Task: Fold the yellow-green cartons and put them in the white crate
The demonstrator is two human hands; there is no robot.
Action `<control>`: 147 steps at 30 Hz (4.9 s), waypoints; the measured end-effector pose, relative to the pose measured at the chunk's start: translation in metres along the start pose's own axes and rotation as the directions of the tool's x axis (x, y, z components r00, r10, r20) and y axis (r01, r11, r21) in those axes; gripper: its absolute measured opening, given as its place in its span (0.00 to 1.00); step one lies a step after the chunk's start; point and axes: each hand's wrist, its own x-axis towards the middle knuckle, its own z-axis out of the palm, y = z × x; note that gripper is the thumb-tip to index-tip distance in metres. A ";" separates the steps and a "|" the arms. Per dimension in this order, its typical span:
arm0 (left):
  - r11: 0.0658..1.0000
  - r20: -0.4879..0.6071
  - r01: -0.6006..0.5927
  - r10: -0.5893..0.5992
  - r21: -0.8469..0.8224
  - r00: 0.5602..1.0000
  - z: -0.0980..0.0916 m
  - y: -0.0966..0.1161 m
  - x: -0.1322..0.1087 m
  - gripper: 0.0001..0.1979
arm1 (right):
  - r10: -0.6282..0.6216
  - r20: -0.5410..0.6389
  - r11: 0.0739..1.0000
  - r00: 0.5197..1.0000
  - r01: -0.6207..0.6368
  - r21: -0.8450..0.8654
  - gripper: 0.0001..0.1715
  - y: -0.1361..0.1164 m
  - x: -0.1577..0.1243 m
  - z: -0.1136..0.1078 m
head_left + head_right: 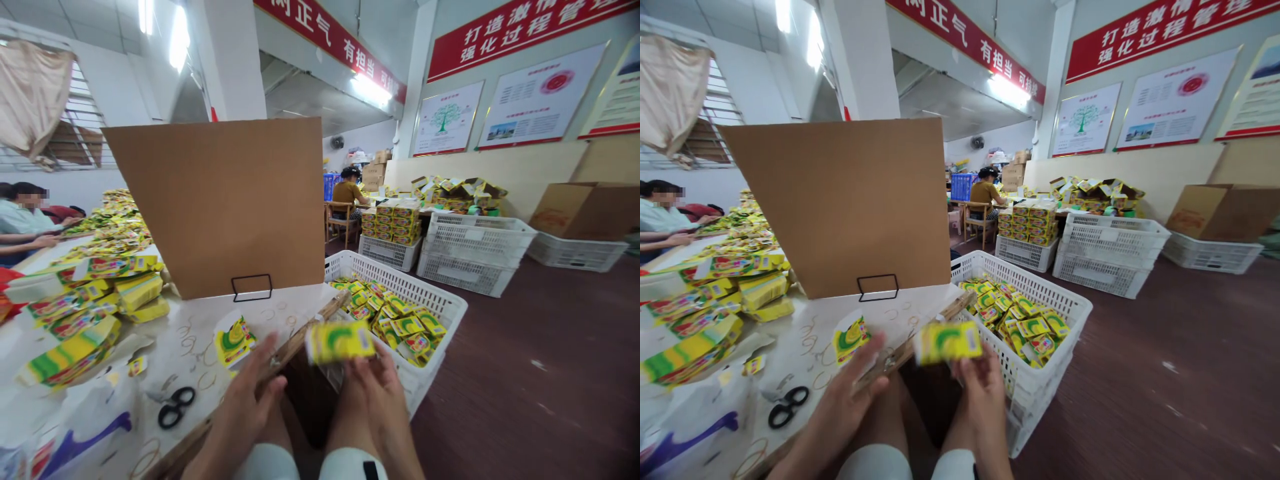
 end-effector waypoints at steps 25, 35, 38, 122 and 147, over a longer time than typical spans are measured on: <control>0.881 -0.031 -0.240 0.276 0.407 0.961 -0.024 -0.038 0.001 0.15 | 0.383 0.296 0.912 0.875 -0.408 0.028 0.27 0.021 -0.044 0.040; 0.938 -0.183 -0.343 0.329 -0.051 0.926 0.007 0.003 -0.045 0.22 | 0.267 0.315 0.963 0.911 -0.263 -0.056 0.17 0.017 -0.048 0.046; 0.858 -0.156 0.045 -0.144 -0.511 0.977 0.002 0.003 -0.044 0.26 | 0.291 0.399 0.952 0.869 -0.306 -0.026 0.18 0.021 -0.054 0.048; 0.710 0.317 0.344 -0.178 -0.614 0.932 -0.014 0.009 -0.058 0.23 | 0.106 0.659 0.849 0.744 0.277 -0.450 0.17 -0.003 -0.049 0.036; 0.878 -0.053 0.197 -0.194 0.437 0.980 -0.051 -0.081 0.018 0.11 | 0.298 0.285 0.955 0.911 -0.287 -0.080 0.15 0.030 -0.051 0.037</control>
